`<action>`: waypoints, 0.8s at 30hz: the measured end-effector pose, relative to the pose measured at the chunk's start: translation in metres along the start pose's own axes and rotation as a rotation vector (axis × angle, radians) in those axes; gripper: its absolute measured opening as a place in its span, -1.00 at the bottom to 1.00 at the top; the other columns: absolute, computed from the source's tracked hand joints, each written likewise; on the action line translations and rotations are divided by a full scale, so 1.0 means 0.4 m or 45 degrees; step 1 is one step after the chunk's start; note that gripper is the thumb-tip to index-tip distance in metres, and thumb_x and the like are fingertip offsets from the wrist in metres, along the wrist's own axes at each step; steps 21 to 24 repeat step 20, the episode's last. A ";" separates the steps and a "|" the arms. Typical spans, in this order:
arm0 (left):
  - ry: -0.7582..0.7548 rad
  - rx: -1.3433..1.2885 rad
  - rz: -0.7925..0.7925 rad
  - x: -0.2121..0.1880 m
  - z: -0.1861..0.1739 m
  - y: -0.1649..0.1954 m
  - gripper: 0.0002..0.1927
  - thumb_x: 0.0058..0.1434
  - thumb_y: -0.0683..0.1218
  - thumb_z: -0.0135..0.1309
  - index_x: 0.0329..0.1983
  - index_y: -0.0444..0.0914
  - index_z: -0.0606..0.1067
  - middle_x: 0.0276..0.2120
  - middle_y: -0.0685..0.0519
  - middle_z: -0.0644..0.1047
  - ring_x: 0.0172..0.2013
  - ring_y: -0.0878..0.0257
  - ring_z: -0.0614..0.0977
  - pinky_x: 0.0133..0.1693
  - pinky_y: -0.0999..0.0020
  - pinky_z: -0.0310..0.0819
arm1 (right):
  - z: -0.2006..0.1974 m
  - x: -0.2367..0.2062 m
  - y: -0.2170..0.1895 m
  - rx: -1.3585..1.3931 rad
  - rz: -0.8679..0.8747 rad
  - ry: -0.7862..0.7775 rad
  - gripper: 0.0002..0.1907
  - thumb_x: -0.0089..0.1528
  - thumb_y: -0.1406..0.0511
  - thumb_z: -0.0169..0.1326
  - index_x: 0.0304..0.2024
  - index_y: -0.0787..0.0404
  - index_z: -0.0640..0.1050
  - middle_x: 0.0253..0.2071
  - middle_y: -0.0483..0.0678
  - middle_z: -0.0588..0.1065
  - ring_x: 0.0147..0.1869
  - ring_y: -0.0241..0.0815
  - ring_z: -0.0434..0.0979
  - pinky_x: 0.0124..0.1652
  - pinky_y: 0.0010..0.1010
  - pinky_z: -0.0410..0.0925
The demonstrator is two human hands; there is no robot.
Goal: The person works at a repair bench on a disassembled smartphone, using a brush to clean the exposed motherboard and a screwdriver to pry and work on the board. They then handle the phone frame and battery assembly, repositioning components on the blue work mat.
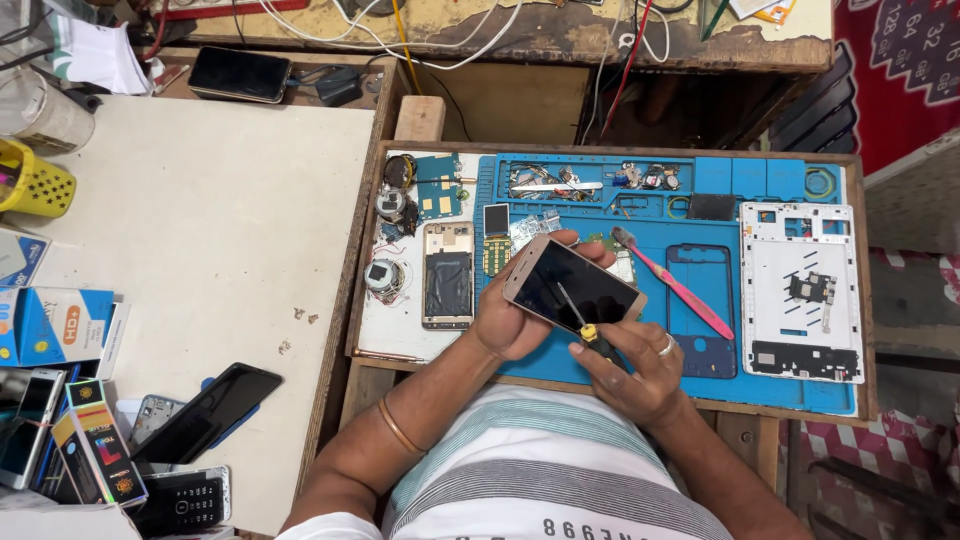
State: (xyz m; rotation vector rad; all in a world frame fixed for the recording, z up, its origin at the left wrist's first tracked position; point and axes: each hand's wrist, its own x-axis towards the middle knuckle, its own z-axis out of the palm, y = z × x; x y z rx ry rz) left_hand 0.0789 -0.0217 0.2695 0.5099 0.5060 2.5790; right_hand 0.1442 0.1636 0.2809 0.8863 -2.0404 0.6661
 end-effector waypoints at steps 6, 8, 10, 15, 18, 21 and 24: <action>0.012 0.101 0.033 -0.001 -0.020 0.002 -0.55 0.55 0.00 -0.19 0.41 -0.29 0.31 0.27 -0.17 0.47 0.35 -0.03 0.45 0.42 0.02 0.33 | -0.003 -0.005 -0.005 0.125 0.146 0.022 -0.58 0.08 0.47 0.35 -0.05 0.07 0.57 -0.12 -0.05 0.52 -0.11 -0.11 0.59 -0.19 -0.33 0.45; 0.124 0.307 0.040 -0.004 -0.034 0.009 -0.57 0.43 -0.11 -0.03 0.34 -0.27 0.37 0.15 -0.11 0.53 0.24 0.08 0.53 0.29 0.10 0.45 | 0.001 -0.012 -0.008 0.248 0.321 0.086 -0.63 0.17 0.44 0.34 -0.03 0.14 0.50 -0.09 -0.03 0.52 -0.06 -0.08 0.62 -0.11 -0.30 0.47; 0.365 0.505 0.134 0.002 -0.049 0.006 -0.69 0.47 -0.11 0.08 0.22 -0.31 0.44 0.01 -0.05 0.58 0.01 0.21 0.57 0.06 0.27 0.50 | 0.003 -0.029 -0.005 0.466 0.757 0.106 -0.67 0.21 0.45 0.29 -0.02 0.22 0.51 -0.09 0.01 0.53 -0.19 -0.21 0.61 -0.23 -0.41 0.48; 0.549 0.819 0.139 -0.008 -0.055 0.029 -0.75 0.37 -0.06 0.20 -0.02 -0.31 0.52 -0.29 0.05 0.62 -0.34 0.38 0.63 -0.38 0.47 0.54 | 0.042 -0.064 0.037 1.430 1.463 0.233 -0.65 0.25 0.48 0.20 0.08 0.33 0.48 -0.23 -0.02 0.55 -0.25 -0.32 0.57 -0.37 -0.47 0.49; 0.555 0.851 0.149 -0.002 -0.038 0.036 -0.75 0.37 -0.05 0.18 -0.02 -0.31 0.52 -0.29 0.05 0.62 -0.34 0.39 0.65 -0.40 0.51 0.57 | 0.052 -0.081 0.042 1.486 1.434 0.220 -0.64 0.25 0.49 0.20 0.09 0.35 0.47 -0.24 -0.01 0.55 -0.26 -0.31 0.58 -0.39 -0.48 0.49; 0.565 0.859 0.142 0.004 -0.029 0.043 -0.75 0.36 -0.05 0.18 -0.02 -0.31 0.52 -0.28 0.05 0.62 -0.33 0.40 0.65 -0.40 0.51 0.57 | 0.054 -0.089 0.045 1.476 1.409 0.218 -0.64 0.24 0.49 0.21 0.09 0.33 0.47 -0.24 -0.01 0.54 -0.25 -0.31 0.59 -0.39 -0.49 0.49; 0.565 0.859 0.142 0.004 -0.029 0.043 -0.75 0.36 -0.05 0.18 -0.02 -0.31 0.52 -0.28 0.05 0.62 -0.33 0.40 0.65 -0.40 0.51 0.57 | 0.054 -0.089 0.045 1.476 1.409 0.218 -0.64 0.24 0.49 0.21 0.09 0.33 0.47 -0.24 -0.01 0.54 -0.25 -0.31 0.59 -0.39 -0.49 0.49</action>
